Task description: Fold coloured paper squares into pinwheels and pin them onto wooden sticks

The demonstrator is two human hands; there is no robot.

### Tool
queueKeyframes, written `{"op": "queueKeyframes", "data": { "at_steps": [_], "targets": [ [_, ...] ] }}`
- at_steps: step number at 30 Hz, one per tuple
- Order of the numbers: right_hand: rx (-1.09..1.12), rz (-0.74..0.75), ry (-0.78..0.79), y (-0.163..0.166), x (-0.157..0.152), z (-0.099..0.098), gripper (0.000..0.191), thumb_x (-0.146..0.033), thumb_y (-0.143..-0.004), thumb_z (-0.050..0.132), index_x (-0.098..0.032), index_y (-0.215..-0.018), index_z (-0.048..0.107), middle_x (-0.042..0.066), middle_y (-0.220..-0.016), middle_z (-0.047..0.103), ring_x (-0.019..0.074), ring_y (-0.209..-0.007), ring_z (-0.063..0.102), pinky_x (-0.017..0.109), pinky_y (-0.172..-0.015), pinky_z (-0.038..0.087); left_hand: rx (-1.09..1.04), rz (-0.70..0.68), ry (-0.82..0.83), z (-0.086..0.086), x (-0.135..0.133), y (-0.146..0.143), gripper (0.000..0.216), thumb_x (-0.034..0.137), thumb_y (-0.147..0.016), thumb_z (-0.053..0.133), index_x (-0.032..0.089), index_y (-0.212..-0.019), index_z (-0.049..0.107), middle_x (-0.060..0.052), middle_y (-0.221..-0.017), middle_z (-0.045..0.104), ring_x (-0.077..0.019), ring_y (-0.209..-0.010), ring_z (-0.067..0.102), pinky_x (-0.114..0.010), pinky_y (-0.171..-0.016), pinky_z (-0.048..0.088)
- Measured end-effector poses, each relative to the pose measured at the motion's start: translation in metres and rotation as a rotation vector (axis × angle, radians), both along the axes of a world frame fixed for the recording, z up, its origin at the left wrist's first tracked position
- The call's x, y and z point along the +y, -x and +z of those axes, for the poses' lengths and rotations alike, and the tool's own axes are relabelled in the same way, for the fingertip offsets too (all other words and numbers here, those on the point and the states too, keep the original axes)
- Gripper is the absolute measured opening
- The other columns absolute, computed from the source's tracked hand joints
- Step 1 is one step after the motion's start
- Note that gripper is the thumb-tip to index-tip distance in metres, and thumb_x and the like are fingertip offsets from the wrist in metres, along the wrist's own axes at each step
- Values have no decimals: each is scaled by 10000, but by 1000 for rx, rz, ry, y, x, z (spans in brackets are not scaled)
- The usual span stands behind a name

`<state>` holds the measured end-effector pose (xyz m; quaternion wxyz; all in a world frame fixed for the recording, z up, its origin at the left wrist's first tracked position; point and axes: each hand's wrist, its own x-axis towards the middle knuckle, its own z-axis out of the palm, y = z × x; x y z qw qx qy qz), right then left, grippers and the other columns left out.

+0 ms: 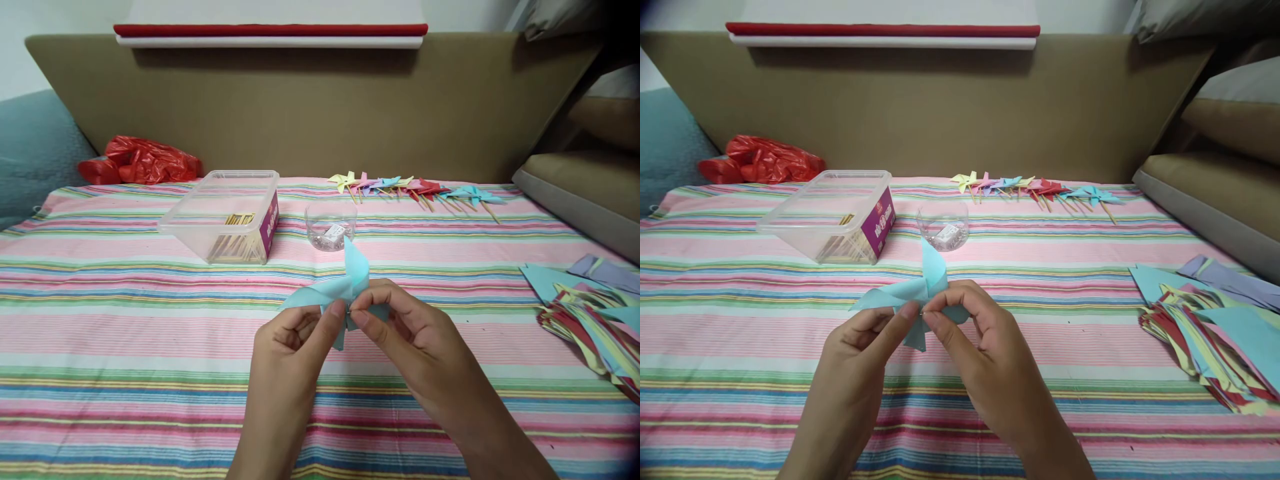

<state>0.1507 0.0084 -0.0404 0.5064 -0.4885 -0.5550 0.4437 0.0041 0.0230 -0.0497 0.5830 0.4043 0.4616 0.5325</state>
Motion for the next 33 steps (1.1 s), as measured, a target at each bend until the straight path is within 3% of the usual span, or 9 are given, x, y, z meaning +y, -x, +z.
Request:
{"op": "queueKeyframes", "data": {
  "at_steps": [6,11,15,18,21,24,28,33],
  "targets": [
    [15,-14,-6,0,0,0,112,-359,-971,641,-265,-926,682,-6,-906,637,152,-817,607,253,-714,532,4,-17,-29,5,1,-2,168,361,-782,847,206,-730,804,-22,-718,711,-147,-709,601,-215,-627,499],
    [71,-12,19,-2,0,-4,127,-387,-965,657,-273,-916,685,-20,-885,632,135,-797,566,228,-663,474,70,-19,-100,8,-1,-2,156,333,-797,837,223,-696,790,-2,-674,681,-142,-651,590,-228,-608,495],
    [198,-52,9,0,2,-8,91,-363,-936,709,-281,-924,669,-32,-890,632,120,-817,568,205,-690,479,85,-40,-125,7,-2,-1,38,306,-807,835,269,-817,839,12,-654,665,-151,-656,621,-235,-624,505],
    [329,-98,-10,3,3,-9,166,-317,-897,758,-293,-935,598,-50,-925,643,109,-823,603,198,-719,515,105,-34,-126,6,-2,-1,27,313,-812,834,295,-829,844,26,-583,585,-155,-663,629,-232,-637,511],
    [395,-78,15,5,3,-8,274,-315,-888,765,-323,-1075,565,-31,-999,707,145,-892,677,266,-795,565,131,-27,-138,5,-2,-1,45,332,-822,825,308,-854,847,29,-568,537,-155,-651,624,-233,-632,509],
    [371,-28,31,4,3,-7,326,-331,-905,747,-312,-1201,610,15,-1083,739,182,-988,698,310,-866,576,160,-24,-143,4,-3,0,67,338,-821,827,308,-877,847,28,-587,538,-142,-613,597,-228,-590,486],
    [326,21,40,1,1,-8,199,-331,-934,725,-297,-1131,727,3,-1093,748,154,-1031,666,251,-906,544,187,-1,-146,5,-4,0,70,349,-811,832,287,-842,838,32,-579,542,-138,-598,579,-230,-583,477],
    [388,76,72,-1,1,-8,152,-327,-944,723,-311,-1093,751,-26,-1103,755,125,-1045,662,207,-939,521,264,-15,-203,4,-1,2,80,339,-838,802,265,-809,806,50,-556,495,-121,-566,514,-227,-553,440]
  ]
}}
